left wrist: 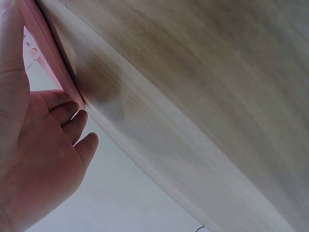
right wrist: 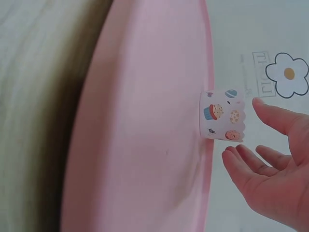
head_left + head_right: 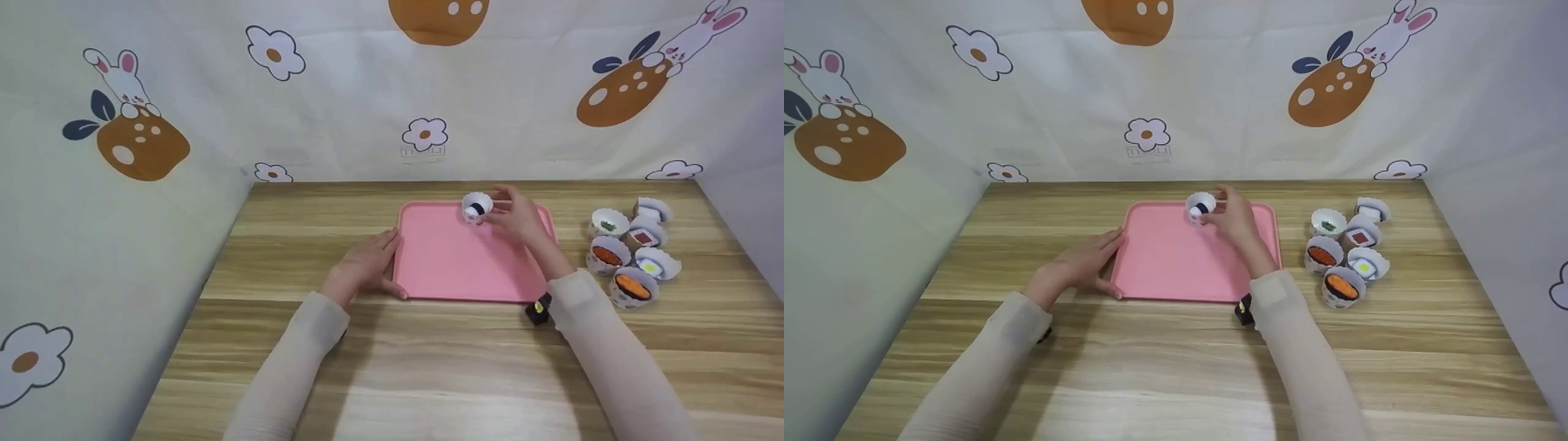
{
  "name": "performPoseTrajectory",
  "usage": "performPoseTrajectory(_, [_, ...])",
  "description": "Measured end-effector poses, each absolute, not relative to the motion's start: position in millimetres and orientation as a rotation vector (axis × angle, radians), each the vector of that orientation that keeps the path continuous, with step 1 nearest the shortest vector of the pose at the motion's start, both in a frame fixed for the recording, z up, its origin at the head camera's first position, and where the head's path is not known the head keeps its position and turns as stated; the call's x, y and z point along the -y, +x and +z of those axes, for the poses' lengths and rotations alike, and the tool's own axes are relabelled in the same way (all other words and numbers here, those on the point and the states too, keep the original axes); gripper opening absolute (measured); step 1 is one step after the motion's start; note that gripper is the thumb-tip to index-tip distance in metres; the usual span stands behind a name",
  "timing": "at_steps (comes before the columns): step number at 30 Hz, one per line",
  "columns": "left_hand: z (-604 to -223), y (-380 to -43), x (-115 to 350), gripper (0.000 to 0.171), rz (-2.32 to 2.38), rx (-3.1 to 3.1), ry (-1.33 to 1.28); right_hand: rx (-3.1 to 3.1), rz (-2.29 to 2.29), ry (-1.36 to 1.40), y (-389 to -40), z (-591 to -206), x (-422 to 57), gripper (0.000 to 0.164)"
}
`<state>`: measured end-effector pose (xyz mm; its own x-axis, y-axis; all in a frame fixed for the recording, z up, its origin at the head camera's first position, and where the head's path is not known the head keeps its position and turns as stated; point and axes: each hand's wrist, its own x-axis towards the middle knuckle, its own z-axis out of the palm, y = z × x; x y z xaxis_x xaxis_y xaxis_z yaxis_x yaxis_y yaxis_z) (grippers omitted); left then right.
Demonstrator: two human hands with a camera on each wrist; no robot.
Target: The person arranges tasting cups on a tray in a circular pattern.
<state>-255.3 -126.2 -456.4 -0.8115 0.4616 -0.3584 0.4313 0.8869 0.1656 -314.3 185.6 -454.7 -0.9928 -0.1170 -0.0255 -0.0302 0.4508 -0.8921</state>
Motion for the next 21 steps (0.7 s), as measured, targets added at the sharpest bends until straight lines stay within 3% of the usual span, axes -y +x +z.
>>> performPoseTrajectory(21, [-456,-255,126,0.127,0.15,-2.662,0.654,-2.597,-1.602,-0.163,-291,-445,-207,0.071])
